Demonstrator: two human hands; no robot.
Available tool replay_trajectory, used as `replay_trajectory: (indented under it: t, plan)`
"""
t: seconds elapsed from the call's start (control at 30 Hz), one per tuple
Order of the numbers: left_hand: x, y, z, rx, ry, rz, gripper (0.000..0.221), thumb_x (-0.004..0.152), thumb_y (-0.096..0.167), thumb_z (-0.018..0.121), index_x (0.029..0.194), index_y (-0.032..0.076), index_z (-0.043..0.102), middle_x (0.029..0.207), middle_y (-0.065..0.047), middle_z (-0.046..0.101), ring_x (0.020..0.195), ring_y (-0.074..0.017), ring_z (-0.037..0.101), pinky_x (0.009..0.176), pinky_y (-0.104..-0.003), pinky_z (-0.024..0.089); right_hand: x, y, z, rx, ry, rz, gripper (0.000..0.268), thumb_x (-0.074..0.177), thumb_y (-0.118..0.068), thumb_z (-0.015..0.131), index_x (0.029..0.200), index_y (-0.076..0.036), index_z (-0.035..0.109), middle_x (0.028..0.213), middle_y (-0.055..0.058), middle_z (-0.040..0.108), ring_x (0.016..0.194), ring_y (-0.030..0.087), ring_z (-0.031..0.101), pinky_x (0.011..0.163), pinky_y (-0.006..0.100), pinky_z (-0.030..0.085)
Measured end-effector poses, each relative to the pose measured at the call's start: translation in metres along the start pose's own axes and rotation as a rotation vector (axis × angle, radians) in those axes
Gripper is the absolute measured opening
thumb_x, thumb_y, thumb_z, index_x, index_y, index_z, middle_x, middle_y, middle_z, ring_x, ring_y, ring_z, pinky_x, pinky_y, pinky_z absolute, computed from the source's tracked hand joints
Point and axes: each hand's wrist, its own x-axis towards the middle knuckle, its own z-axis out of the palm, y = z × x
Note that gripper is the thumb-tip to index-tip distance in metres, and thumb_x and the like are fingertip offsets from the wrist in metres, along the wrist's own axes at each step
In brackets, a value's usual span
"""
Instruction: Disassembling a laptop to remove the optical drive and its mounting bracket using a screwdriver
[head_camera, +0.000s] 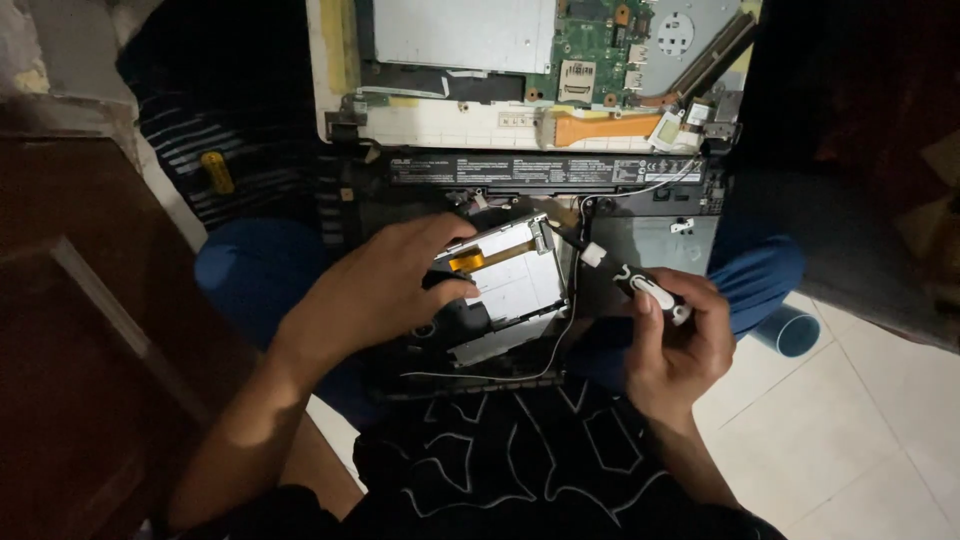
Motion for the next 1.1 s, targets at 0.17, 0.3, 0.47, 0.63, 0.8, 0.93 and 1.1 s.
replay_trajectory:
  t: [0.17,0.3,0.47,0.63,0.8,0.93,1.1]
  plan:
    - [-0.001,-0.003,0.004,0.05,0.051,0.085,0.052,0.088,0.023,0.082,0.13,-0.001,0.061,0.104,-0.025,0.07,0.097,-0.0451,0.071,0.081,-0.052,0.058,0.002,-0.008,0.001,0.025,0.002,0.025,0.017,0.1,0.003,0.07,0.108,0.015,0.062,0.096,0.028,0.07,0.065,0.026,0.063,0.064,0.035,0.048]
    - [-0.004,-0.005,0.01,0.089,0.1,0.119,0.054,0.087,0.024,0.082,0.131,0.002,0.061,0.103,-0.024,0.067,0.096,-0.046,0.069,0.078,-0.052,0.057,-0.002,-0.011,-0.001,0.077,0.024,0.066,0.017,0.1,0.002,0.068,0.109,0.015,0.06,0.096,0.028,0.069,0.063,0.026,0.065,0.062,0.034,0.051]
    - [-0.006,-0.009,0.015,0.135,0.132,0.144,0.055,0.089,0.024,0.08,0.136,0.005,0.06,0.107,-0.023,0.066,0.099,-0.045,0.068,0.079,-0.051,0.057,-0.004,-0.007,-0.002,0.092,0.041,0.078,0.019,0.099,0.003,0.07,0.109,0.015,0.06,0.098,0.028,0.069,0.065,0.026,0.066,0.063,0.035,0.052]
    - [-0.01,-0.005,0.025,0.231,0.199,0.121,0.06,0.091,0.025,0.08,0.141,0.001,0.057,0.113,-0.023,0.066,0.099,-0.0416,0.069,0.078,-0.049,0.057,-0.011,-0.006,-0.011,0.041,0.047,0.084,0.018,0.101,0.001,0.069,0.11,0.014,0.061,0.1,0.029,0.07,0.07,0.028,0.066,0.065,0.037,0.05]
    - [-0.008,-0.014,0.04,0.619,0.359,0.211,0.061,0.088,0.032,0.08,0.14,0.006,0.06,0.106,-0.017,0.063,0.096,-0.0385,0.065,0.071,-0.047,0.051,-0.027,0.014,-0.03,0.078,0.15,0.199,0.017,0.105,0.002,0.067,0.114,0.013,0.059,0.097,0.024,0.068,0.065,0.022,0.064,0.067,0.032,0.054]
    - [-0.01,-0.009,0.048,0.815,0.47,0.225,0.058,0.088,0.039,0.078,0.136,0.009,0.065,0.114,-0.015,0.063,0.103,-0.0343,0.063,0.074,-0.044,0.049,-0.038,0.031,-0.042,0.029,0.184,0.191,0.015,0.104,0.003,0.07,0.113,0.013,0.061,0.098,0.025,0.068,0.071,0.021,0.064,0.069,0.032,0.053]
    - [-0.004,0.001,0.051,0.766,0.616,0.353,0.037,0.096,0.032,0.074,0.123,0.007,0.07,0.107,-0.014,0.061,0.094,-0.0341,0.063,0.07,-0.043,0.045,-0.046,0.045,-0.045,-0.055,0.194,0.166,0.015,0.101,0.003,0.074,0.111,0.009,0.066,0.097,0.024,0.07,0.079,0.029,0.069,0.075,0.037,0.053]
